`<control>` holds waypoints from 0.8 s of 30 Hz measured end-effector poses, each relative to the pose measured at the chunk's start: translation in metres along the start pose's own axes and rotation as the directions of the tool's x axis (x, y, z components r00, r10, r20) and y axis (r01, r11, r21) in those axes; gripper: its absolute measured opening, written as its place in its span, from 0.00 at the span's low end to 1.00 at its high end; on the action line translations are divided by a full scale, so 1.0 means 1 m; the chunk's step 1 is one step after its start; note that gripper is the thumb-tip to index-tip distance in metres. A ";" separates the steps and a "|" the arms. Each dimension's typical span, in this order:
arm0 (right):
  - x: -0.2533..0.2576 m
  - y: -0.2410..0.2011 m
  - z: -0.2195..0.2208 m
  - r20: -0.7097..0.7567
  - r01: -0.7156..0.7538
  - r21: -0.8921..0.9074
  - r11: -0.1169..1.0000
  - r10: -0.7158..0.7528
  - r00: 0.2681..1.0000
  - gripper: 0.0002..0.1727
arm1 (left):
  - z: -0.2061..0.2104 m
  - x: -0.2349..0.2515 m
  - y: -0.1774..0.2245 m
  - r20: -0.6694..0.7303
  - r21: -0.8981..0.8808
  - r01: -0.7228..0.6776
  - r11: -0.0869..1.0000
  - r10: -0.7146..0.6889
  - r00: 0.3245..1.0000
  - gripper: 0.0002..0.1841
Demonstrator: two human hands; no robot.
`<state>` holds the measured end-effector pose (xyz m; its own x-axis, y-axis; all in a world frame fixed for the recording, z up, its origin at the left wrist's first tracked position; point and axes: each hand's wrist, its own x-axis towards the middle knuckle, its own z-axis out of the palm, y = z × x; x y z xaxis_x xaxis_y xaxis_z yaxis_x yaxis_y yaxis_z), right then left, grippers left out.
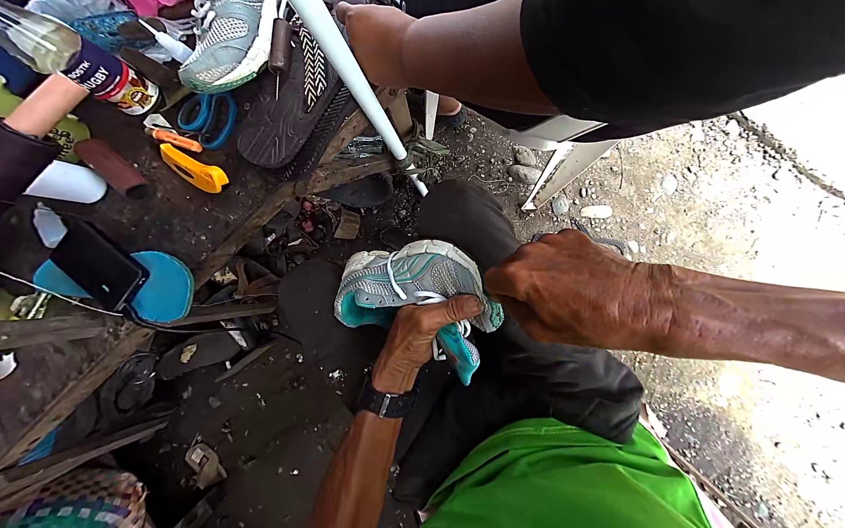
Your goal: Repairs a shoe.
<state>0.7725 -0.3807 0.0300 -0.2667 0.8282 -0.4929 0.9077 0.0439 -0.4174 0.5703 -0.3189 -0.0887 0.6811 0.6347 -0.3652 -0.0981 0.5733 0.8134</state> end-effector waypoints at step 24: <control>0.009 0.070 -0.002 -0.257 0.368 -0.110 0.923 -0.384 0.887 0.19 | -0.061 -0.020 0.050 0.321 0.774 -0.296 0.560 0.055 0.946 0.19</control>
<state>0.8340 -0.3686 -0.0021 -0.5022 0.8610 -0.0804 0.7753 0.4071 -0.4830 0.5076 -0.2715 -0.0685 0.8713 0.4656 -0.1549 0.3056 -0.2679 0.9137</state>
